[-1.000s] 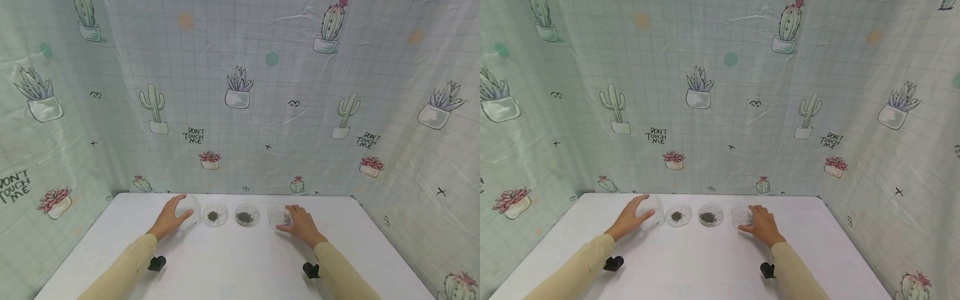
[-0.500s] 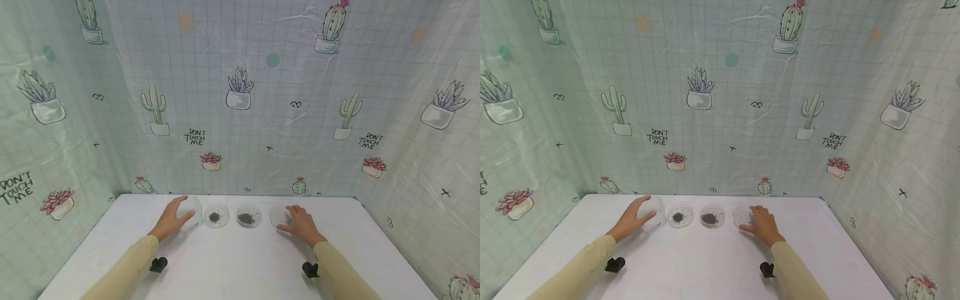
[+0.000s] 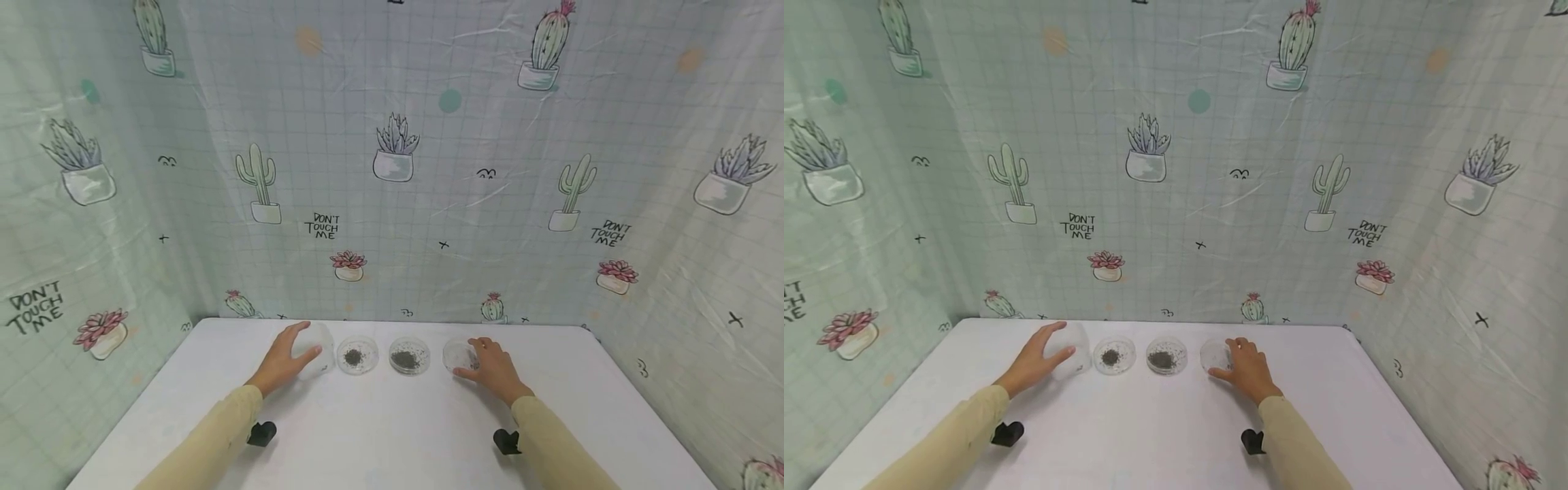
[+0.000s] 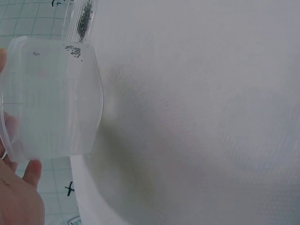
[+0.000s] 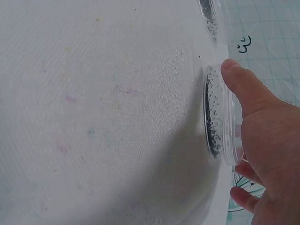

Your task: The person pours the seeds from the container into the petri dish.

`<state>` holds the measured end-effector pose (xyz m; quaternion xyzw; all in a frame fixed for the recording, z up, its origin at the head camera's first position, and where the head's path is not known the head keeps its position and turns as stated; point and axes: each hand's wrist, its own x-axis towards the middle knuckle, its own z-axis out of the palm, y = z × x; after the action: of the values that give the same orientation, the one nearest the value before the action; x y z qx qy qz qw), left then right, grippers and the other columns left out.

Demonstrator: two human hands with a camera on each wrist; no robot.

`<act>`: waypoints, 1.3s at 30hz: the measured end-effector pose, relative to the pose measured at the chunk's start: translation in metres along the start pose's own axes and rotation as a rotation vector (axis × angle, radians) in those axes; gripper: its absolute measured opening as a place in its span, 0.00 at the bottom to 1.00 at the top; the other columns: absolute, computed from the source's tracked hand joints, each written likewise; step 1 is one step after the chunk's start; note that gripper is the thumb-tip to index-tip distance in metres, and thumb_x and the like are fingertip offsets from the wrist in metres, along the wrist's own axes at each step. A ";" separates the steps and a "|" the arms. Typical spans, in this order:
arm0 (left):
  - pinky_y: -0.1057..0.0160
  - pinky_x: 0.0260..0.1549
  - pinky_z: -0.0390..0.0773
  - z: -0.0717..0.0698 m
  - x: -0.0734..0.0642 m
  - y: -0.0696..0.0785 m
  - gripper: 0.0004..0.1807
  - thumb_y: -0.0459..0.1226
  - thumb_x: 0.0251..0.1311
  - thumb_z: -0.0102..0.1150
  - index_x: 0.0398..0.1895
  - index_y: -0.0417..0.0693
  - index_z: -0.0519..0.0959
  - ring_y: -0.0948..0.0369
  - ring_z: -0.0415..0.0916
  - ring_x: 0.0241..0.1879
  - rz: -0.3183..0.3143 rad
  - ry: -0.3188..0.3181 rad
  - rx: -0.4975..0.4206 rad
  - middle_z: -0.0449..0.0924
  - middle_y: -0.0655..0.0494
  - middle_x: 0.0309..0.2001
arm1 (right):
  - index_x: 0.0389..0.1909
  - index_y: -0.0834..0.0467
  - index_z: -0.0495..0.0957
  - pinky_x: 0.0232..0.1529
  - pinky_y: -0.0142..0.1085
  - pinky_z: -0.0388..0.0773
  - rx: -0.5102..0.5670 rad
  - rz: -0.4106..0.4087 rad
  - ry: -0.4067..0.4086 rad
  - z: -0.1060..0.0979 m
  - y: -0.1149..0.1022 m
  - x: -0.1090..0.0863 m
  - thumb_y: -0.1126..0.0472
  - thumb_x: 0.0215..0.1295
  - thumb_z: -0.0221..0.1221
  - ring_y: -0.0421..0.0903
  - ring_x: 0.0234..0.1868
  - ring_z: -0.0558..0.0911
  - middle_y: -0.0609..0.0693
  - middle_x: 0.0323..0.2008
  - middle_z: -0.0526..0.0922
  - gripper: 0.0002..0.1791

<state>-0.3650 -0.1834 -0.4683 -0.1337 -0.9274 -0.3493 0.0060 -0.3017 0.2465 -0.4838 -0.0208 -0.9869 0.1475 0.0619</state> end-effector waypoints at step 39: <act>0.35 0.68 0.56 -0.007 0.008 0.006 0.42 0.55 0.64 0.54 0.74 0.44 0.53 0.39 0.50 0.72 0.025 -0.048 0.087 0.53 0.38 0.73 | 0.64 0.60 0.68 0.60 0.63 0.67 -0.020 -0.048 0.049 -0.005 -0.010 -0.001 0.40 0.62 0.60 0.62 0.65 0.68 0.63 0.63 0.70 0.37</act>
<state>-0.3714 -0.1817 -0.4579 -0.1532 -0.9398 -0.3053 -0.0060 -0.3004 0.2383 -0.4758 -0.0014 -0.9867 0.1355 0.0894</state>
